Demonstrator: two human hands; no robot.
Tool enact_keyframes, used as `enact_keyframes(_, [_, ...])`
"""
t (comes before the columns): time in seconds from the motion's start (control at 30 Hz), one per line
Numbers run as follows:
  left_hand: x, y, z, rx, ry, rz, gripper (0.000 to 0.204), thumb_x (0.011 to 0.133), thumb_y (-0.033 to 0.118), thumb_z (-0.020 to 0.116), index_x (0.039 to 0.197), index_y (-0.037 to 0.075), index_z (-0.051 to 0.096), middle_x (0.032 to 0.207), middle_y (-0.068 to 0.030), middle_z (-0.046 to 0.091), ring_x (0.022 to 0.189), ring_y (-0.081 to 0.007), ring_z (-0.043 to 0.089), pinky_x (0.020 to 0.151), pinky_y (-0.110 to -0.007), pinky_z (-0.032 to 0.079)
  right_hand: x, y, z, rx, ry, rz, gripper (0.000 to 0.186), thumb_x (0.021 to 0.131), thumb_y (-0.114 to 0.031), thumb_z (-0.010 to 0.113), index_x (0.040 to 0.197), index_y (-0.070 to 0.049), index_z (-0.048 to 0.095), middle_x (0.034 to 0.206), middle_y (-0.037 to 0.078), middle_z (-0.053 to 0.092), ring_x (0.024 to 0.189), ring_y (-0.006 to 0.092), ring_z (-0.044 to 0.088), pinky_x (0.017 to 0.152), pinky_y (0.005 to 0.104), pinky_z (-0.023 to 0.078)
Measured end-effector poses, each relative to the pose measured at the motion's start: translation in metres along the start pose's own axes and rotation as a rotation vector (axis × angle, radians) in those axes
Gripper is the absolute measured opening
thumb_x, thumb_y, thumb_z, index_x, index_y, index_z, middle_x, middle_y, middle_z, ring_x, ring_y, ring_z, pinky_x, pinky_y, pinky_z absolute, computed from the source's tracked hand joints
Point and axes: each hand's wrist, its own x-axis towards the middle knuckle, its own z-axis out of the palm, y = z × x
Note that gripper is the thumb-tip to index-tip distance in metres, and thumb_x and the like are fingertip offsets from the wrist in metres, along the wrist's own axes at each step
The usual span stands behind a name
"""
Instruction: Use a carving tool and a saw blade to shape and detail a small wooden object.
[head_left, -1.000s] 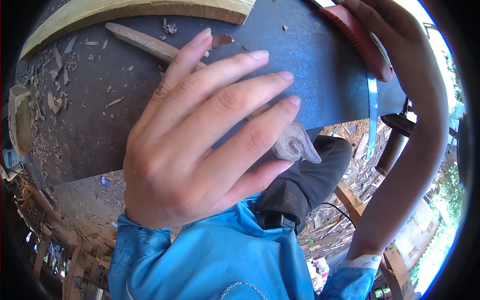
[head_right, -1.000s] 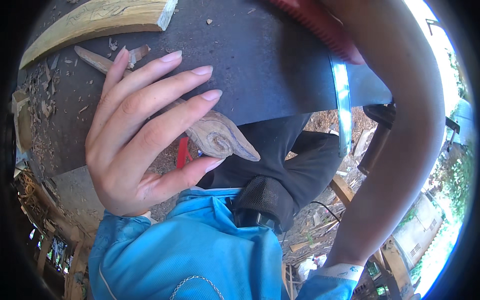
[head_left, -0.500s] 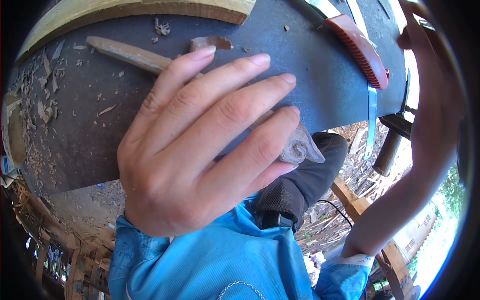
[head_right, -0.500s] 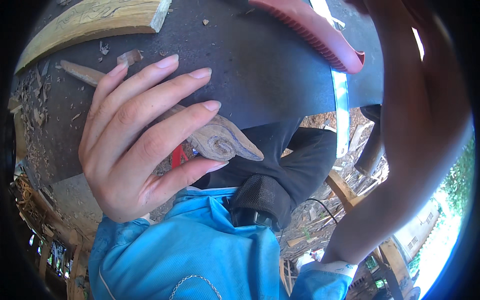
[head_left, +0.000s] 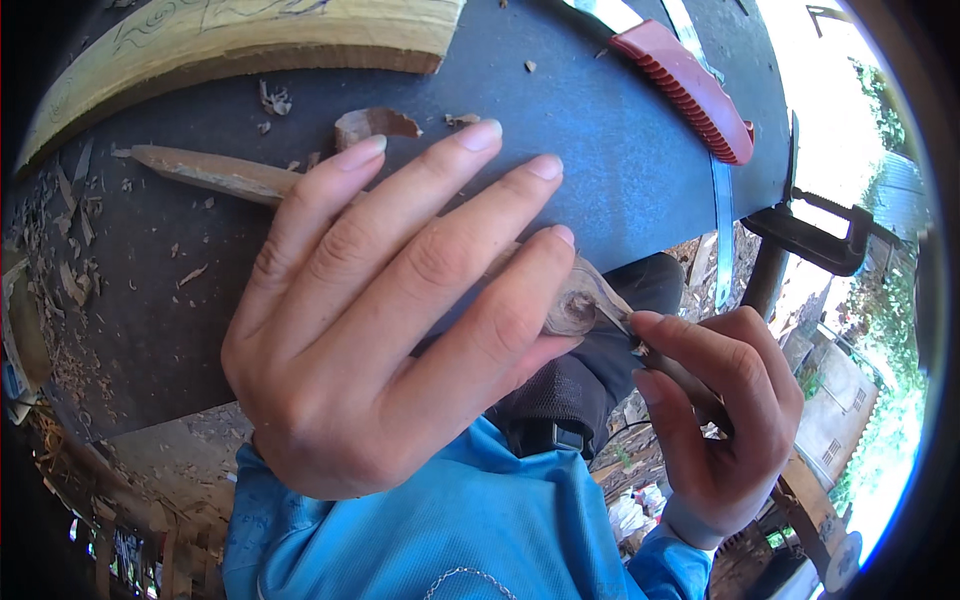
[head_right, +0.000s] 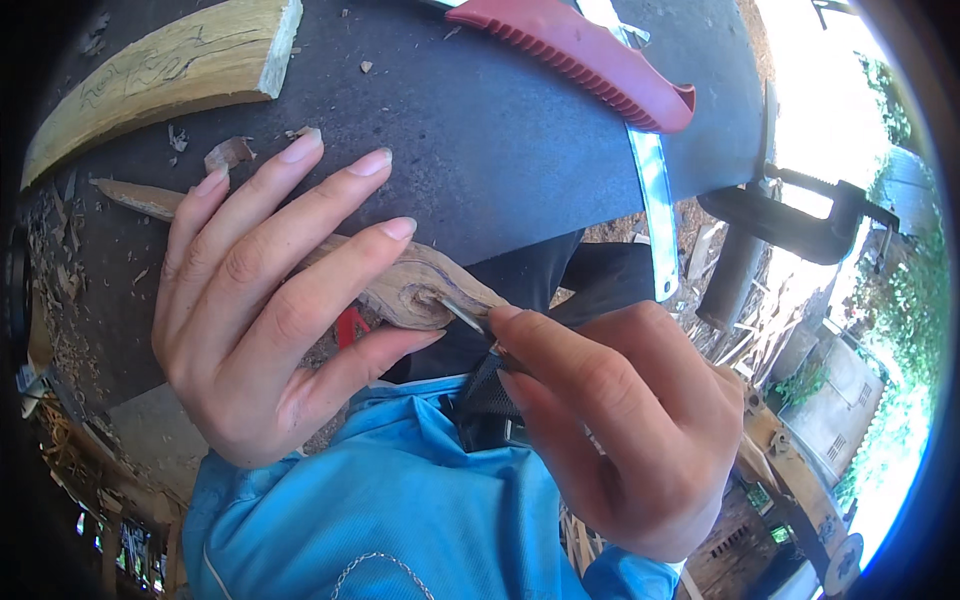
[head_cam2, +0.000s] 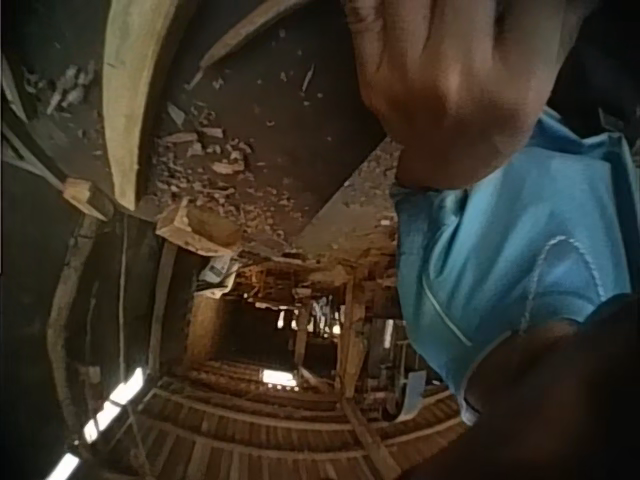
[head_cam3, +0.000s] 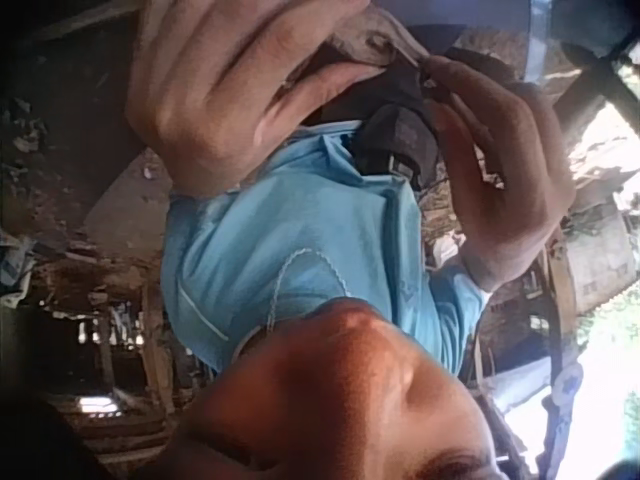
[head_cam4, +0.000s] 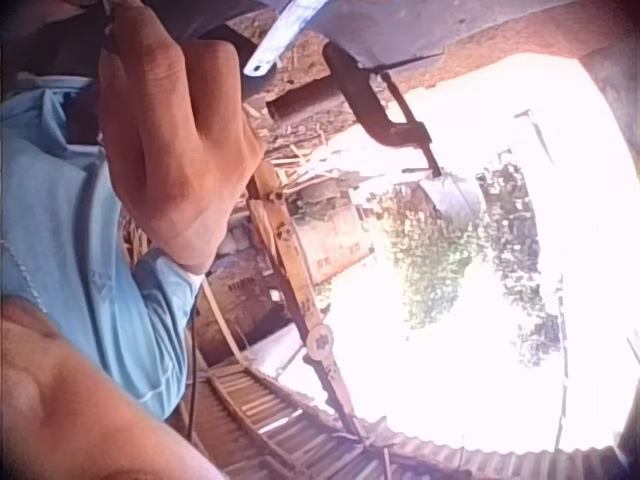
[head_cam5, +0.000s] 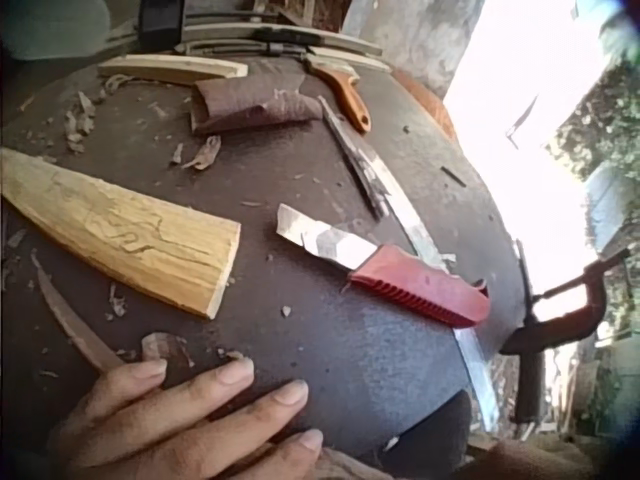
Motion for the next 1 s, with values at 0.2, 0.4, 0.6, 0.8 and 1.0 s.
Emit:
enact_keyframes(0.2, [-0.003,-0.024,-0.007,0.145,-0.054,0.201,0.042,0.086,0.046,0.076,0.113,0.014,0.076,0.121,-0.0064,0.076,0.123,-0.0291,0.066,0.106,-0.049,0.044,0.000,-0.013,-0.007,-0.082,-0.080,-0.016,0.037,0.072,0.005,0.078,0.109,0.003,0.073,0.075,0.009,0.061,0.062,0.0165,0.056,0.054,0.0298,0.039])
enact_keyframes(0.4, [-0.013,-0.005,0.030,-0.054,0.239,0.010,0.035,0.092,0.043,0.070,0.108,0.013,0.078,0.116,-0.0043,0.078,0.122,-0.0282,0.067,0.110,-0.045,0.039,0.001,-0.019,-0.002,-0.265,-0.033,-0.070,0.042,0.072,0.005,0.079,0.114,-0.001,0.074,0.068,0.007,0.057,0.056,0.0157,0.053,0.050,0.0292,0.035])
enact_keyframes(0.6, [-0.012,-0.007,0.031,-0.092,0.227,-0.012,0.035,0.093,0.042,0.069,0.108,0.012,0.078,0.116,-0.0043,0.078,0.123,-0.0288,0.066,0.113,-0.045,0.036,0.004,-0.010,-0.006,-0.400,-0.091,-0.228,0.049,0.069,0.003,0.082,0.117,-0.005,0.074,0.064,0.003,0.059,0.051,0.0129,0.056,0.044,0.0281,0.032])
enact_keyframes(0.8, [-0.014,-0.001,0.019,-0.091,0.149,-0.056,0.036,0.093,0.042,0.070,0.111,0.011,0.076,0.117,-0.0052,0.078,0.125,-0.0298,0.065,0.115,-0.046,0.034,0.012,0.000,-0.005,-0.197,-0.146,-0.233,0.043,0.070,0.001,0.084,0.112,-0.005,0.075,0.065,0.004,0.060,0.051,0.0136,0.057,0.043,0.0287,0.035])
enact_keyframes(1.0, [0.009,0.001,-0.021,0.000,-0.249,-0.022,0.042,0.092,0.042,0.071,0.119,0.010,0.073,0.125,-0.0077,0.075,0.131,-0.0324,0.060,0.115,-0.047,0.033,0.016,0.012,-0.006,-0.033,-0.199,-0.154,0.040,0.072,0.001,0.083,0.111,-0.003,0.074,0.067,0.006,0.060,0.055,0.0165,0.060,0.049,0.0298,0.040])
